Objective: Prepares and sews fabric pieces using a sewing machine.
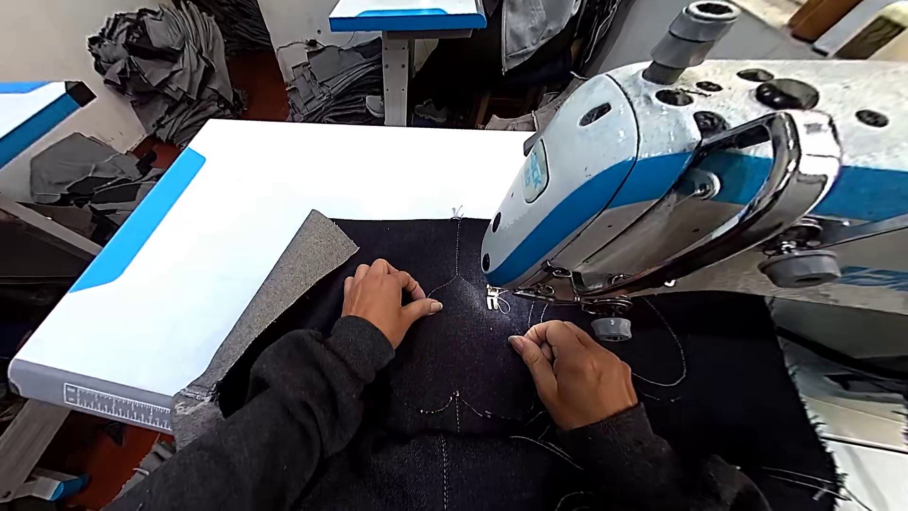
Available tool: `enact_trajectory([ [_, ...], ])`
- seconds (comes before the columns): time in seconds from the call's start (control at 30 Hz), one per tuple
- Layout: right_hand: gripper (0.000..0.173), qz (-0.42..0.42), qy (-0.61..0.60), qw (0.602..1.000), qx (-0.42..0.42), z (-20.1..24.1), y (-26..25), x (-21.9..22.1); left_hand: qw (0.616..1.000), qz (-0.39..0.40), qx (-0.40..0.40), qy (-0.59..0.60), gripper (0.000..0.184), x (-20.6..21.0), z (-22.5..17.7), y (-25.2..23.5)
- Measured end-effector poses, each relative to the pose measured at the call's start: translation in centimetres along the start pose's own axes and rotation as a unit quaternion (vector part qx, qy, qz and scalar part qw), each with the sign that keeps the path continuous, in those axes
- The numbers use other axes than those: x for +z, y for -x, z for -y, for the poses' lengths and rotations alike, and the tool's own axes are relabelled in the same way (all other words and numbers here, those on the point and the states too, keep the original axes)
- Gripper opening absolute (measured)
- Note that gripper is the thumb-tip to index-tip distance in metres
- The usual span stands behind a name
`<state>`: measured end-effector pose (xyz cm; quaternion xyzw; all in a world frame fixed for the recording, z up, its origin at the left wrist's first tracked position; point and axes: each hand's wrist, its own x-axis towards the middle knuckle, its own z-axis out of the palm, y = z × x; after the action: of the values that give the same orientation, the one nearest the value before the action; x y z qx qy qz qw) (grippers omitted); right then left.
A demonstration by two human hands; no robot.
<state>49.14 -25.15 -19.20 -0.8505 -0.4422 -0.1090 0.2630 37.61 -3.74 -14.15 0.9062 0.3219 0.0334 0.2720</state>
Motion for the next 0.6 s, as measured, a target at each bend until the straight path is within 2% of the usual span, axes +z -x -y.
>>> enact_trajectory([
  [0.07, 0.032, 0.001, 0.001, 1.000, 0.003, 0.1, 0.0, -0.1, 1.000, 0.003, -0.004, -0.001, 0.037, 0.0, 0.0, -0.1],
  [0.13, 0.031, -0.002, 0.001, 1.000, 0.001, 0.1, 0.0, 0.0, 0.999, -0.028, 0.017, -0.001, 0.034, 0.3, 0.0, 0.2],
  [0.2, 0.031, -0.005, 0.001, 1.000, -0.005, -0.1, 0.0, 0.0, 0.987, -0.117, 0.107, -0.008, 0.027, 1.5, 0.1, 0.8],
  [0.27, 0.031, -0.007, -0.002, 1.000, -0.012, -0.2, -0.1, 0.1, 0.966, -0.154, 0.205, -0.014, 0.022, 2.8, -0.3, 1.4],
  [0.3, 0.031, -0.007, -0.012, 1.000, -0.014, -0.4, -0.1, 0.1, 0.962, -0.138, 0.233, -0.018, 0.026, 3.6, -0.6, 1.8],
  [0.37, 0.030, 0.015, -0.077, 0.997, 0.015, -0.6, -0.2, -0.3, 0.964, -0.082, 0.248, -0.046, 0.046, 5.3, -1.0, 2.6],
  [0.43, 0.031, 0.058, -0.194, 0.973, 0.109, -0.9, -0.4, -2.0, 0.958, -0.064, 0.258, -0.106, 0.065, 6.2, -0.6, 2.9],
  [0.47, 0.030, 0.048, -0.238, 0.960, 0.138, -1.4, -0.3, -2.8, 0.955, -0.062, 0.262, -0.127, 0.074, 6.4, -0.4, 2.8],
  [0.53, 0.030, 0.007, -0.244, 0.959, 0.143, -2.4, 0.1, -4.5, 0.947, -0.072, 0.272, -0.152, 0.086, 6.4, -0.3, 2.9],
  [0.6, 0.032, -0.027, -0.188, 0.977, 0.101, -3.4, 0.6, -5.6, 0.946, -0.070, 0.271, -0.164, 0.092, 6.3, -0.4, 3.1],
])
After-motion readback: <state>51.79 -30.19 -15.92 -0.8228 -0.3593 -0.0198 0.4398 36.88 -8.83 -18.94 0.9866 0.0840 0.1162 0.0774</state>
